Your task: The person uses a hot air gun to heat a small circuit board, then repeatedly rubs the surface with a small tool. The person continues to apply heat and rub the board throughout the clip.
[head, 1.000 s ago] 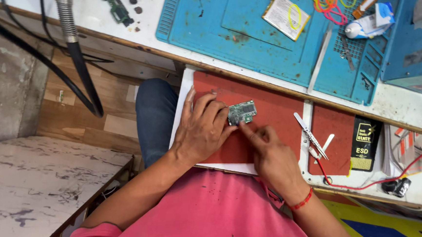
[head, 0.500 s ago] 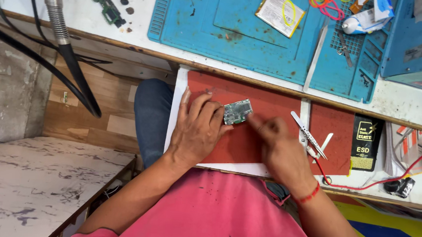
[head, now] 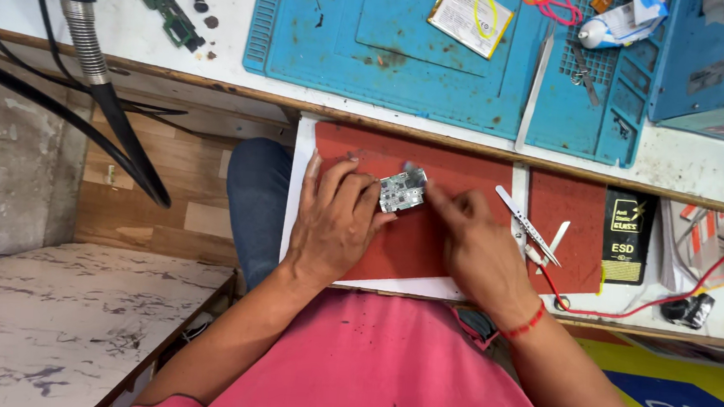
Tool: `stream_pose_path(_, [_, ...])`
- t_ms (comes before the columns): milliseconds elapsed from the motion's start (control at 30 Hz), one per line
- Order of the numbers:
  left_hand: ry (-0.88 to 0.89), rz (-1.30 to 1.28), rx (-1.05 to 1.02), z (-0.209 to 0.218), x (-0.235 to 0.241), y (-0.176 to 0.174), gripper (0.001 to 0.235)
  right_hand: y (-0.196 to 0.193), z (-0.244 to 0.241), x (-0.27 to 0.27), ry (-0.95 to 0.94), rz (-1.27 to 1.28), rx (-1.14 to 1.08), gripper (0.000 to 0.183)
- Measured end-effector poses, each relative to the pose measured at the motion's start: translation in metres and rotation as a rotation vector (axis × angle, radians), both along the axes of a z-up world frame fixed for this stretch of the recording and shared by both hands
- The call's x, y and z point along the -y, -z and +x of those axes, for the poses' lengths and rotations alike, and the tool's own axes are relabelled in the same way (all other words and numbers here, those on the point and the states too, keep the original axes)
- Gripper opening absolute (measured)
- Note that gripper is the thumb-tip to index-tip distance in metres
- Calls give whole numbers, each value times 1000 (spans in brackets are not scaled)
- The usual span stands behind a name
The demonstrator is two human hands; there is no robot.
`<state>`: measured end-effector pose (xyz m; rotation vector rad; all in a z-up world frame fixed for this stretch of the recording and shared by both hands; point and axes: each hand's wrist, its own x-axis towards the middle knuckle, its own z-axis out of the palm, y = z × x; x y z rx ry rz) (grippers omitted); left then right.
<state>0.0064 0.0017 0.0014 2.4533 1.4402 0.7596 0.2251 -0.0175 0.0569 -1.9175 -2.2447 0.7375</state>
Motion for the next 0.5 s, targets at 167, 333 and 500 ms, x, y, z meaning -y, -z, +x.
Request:
stream_pose_path(167, [-11,-30,71,-6,-4,-1,47,0,-10,0,-56,-116,46,72])
stream_pose_path(333, [-7,-31,97,-3,0,2,47,5,-14,9,-12,-52,6,71])
stream_pose_path(500, [-4,-44,118,-5,-4,1,47,13,-14,14,40,55,-69,72])
